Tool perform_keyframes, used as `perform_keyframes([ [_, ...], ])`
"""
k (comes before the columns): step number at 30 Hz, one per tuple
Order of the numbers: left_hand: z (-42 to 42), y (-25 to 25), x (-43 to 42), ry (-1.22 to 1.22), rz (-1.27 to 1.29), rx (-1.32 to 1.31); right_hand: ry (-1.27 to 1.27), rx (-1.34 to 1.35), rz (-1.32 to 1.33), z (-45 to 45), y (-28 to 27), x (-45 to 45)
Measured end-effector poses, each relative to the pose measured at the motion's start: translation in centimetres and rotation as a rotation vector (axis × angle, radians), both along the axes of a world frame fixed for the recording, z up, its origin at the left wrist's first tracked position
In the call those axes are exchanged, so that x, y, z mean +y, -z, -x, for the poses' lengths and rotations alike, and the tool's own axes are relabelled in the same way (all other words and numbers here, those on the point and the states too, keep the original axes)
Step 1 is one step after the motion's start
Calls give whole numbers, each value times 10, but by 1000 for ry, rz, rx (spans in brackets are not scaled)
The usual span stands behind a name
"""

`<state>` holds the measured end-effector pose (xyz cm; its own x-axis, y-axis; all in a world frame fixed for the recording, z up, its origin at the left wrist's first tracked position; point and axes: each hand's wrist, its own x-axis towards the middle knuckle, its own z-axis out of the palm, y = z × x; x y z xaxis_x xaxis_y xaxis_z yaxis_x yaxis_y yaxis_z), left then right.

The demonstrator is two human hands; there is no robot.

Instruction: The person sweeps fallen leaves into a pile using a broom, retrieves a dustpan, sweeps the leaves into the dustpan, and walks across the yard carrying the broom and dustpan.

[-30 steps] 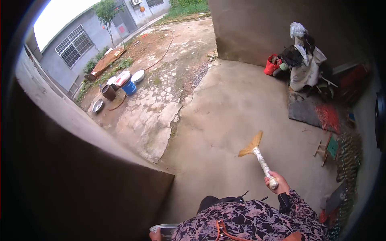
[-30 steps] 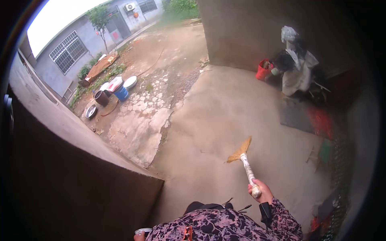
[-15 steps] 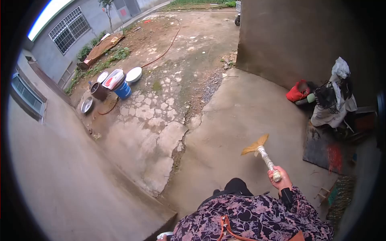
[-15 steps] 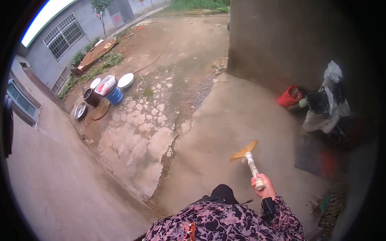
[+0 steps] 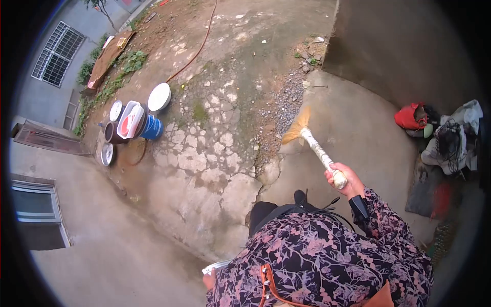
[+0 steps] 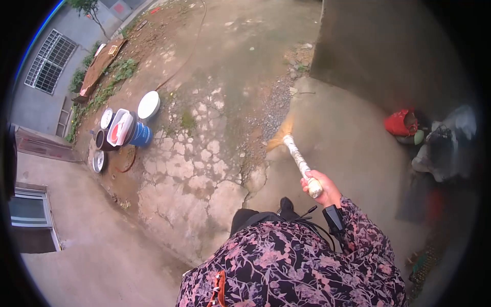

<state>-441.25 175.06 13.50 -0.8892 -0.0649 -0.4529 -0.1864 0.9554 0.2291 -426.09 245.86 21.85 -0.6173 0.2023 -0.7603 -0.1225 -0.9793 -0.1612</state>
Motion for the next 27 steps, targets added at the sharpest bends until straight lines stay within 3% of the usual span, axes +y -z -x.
perform_keyframes([
  [2,69,-3,53,-19,-7,-53,-40,-36,-16,78,-7,43],
  [4,136,-22,145,-138,-306,36,-96,-71,-21,151,3,74],
  [8,308,18,224,-194,-432,-83,-148,-78,-158,280,56,111],
  [10,399,41,294,-237,-572,-143,-378,-217,-514,339,64,137],
  [12,471,31,357,-26,-527,-139,-435,-268,-531,386,57,154],
  [15,560,54,429,20,-703,-150,-802,-356,-828,420,63,215],
  [16,586,50,465,40,-732,-130,-816,-378,-823,430,58,231],
  [18,627,56,522,106,-790,-78,-944,-504,-1055,456,53,262],
  [22,689,59,627,380,-574,15,-977,-447,-817,555,71,354],
  [23,702,72,645,309,-570,-85,-1055,-423,-768,582,86,380],
  [24,708,82,630,276,-633,26,-1139,-406,-738,609,103,404],
  [25,723,76,686,305,-452,-56,-1224,-389,-712,637,118,427],
  [26,731,89,697,362,-426,12,-1254,-409,-728,657,120,441],
  [27,734,73,716,256,-420,-81,-1422,-370,-736,675,118,453],
])
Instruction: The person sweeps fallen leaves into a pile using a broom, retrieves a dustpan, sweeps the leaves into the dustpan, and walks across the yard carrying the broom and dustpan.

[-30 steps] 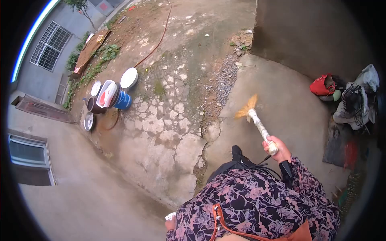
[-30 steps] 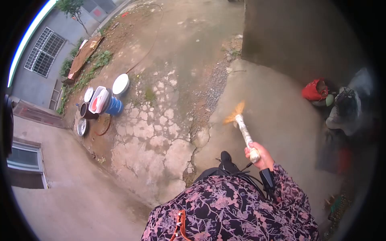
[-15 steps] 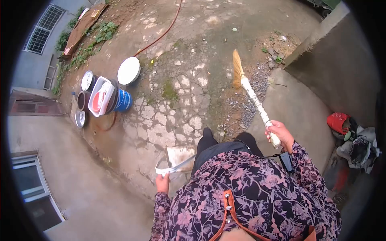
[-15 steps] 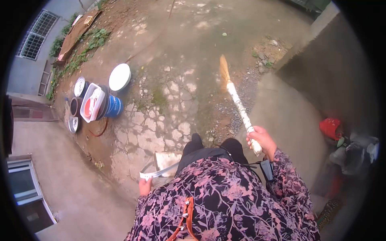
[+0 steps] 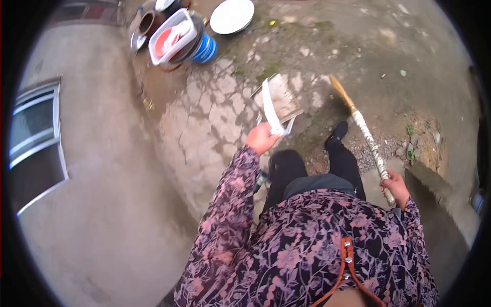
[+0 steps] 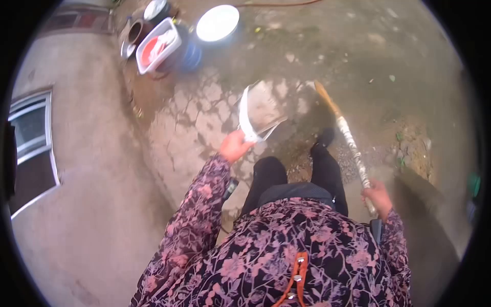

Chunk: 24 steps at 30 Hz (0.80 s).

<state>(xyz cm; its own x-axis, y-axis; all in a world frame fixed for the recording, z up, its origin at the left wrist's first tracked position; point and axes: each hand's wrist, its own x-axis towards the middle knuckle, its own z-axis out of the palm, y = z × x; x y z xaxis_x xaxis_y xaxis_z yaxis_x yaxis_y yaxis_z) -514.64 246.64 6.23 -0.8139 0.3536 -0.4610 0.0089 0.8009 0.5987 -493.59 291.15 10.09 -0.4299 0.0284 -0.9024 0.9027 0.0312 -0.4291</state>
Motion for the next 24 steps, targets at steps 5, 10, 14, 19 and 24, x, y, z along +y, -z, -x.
perform_keyframes([
  [5,30,18,95,-101,158,-26,-63,-56,82,65,5,51],
  [10,10,53,150,-164,114,-25,-23,-130,60,57,18,57],
  [14,-12,84,170,-137,41,106,-57,-155,21,71,23,40],
  [19,-4,71,175,-65,-20,54,127,-79,18,51,30,35],
  [24,5,71,183,63,55,6,96,18,-84,21,51,36],
])
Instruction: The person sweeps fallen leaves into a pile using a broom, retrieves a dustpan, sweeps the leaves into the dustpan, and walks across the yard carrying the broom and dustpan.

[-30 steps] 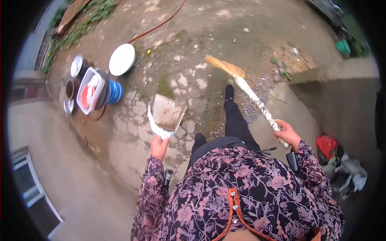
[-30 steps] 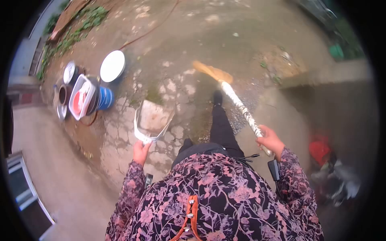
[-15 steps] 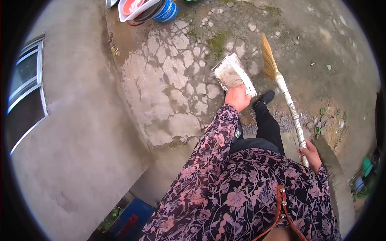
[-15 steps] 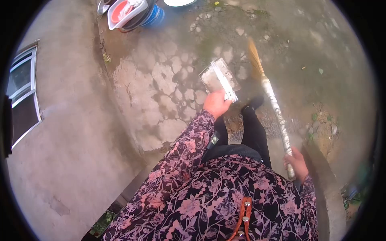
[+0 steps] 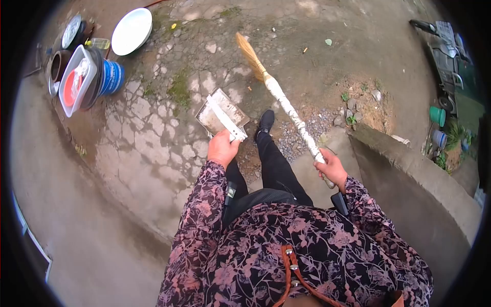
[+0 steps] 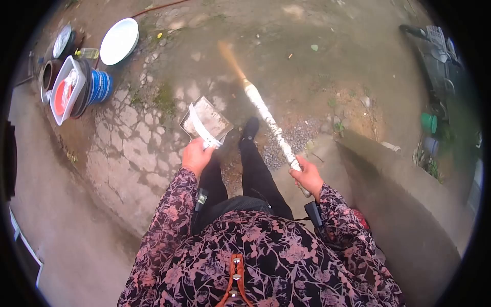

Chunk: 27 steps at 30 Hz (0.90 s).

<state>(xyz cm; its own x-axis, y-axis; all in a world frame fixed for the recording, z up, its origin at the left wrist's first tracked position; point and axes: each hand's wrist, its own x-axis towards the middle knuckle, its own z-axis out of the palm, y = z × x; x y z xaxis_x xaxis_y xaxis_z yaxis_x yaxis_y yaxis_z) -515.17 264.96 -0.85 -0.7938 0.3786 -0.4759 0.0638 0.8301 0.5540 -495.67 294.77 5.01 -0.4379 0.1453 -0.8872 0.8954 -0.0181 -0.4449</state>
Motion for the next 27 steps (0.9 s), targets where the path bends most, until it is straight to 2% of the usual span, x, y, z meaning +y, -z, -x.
perform_keyframes([
  [7,7,14,31,106,98,7,81,-16,116,-50,69,-21],
  [9,10,22,34,108,114,-3,71,-54,122,-62,72,-31],
  [12,25,35,39,134,87,25,140,-40,401,-74,48,-20],
  [13,27,35,40,146,84,25,152,-38,399,-82,39,-14],
  [17,46,30,53,110,31,35,163,10,290,-100,17,7],
  [19,55,29,54,112,122,-22,77,-36,141,-92,7,10],
  [20,58,33,53,116,128,-21,81,-35,147,-91,13,10],
  [22,62,46,48,84,68,10,-150,63,-131,-87,37,9],
  [23,56,48,50,90,71,29,-142,81,-131,-88,54,6],
  [25,57,42,54,23,81,-32,113,-32,214,-66,70,1],
  [27,61,39,50,37,107,-58,126,-16,304,-62,89,4],
])
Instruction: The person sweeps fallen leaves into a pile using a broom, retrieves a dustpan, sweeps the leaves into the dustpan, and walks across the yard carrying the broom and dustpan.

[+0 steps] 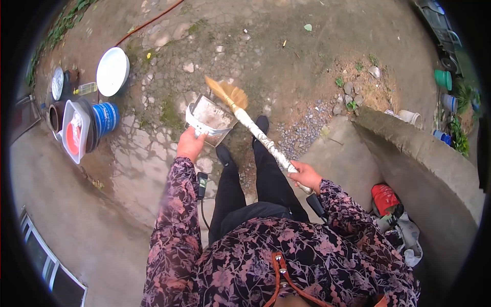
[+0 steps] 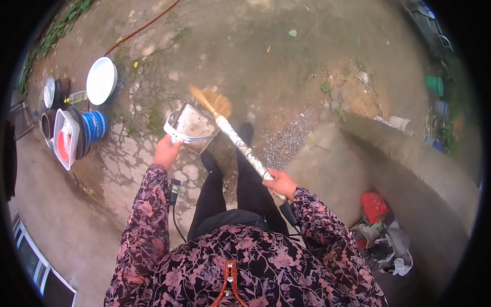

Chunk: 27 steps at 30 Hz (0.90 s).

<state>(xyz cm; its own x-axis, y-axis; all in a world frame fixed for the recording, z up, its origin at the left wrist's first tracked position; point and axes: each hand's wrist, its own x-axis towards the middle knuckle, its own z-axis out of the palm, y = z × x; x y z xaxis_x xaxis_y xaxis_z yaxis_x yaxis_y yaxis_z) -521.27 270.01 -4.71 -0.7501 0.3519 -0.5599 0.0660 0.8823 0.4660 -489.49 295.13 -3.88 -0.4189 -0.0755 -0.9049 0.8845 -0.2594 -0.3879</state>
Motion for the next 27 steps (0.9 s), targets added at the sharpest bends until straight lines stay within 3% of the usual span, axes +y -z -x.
perform_keyframes([
  [4,-1,-7,-2,53,160,-26,79,41,171,-5,-20,39],
  [10,-5,-17,9,75,206,-18,32,117,-39,-4,-78,86],
  [19,-5,-38,20,24,-86,-17,276,122,-275,-19,-91,138],
  [27,29,-57,125,193,-164,74,394,155,-346,12,-93,196],
])
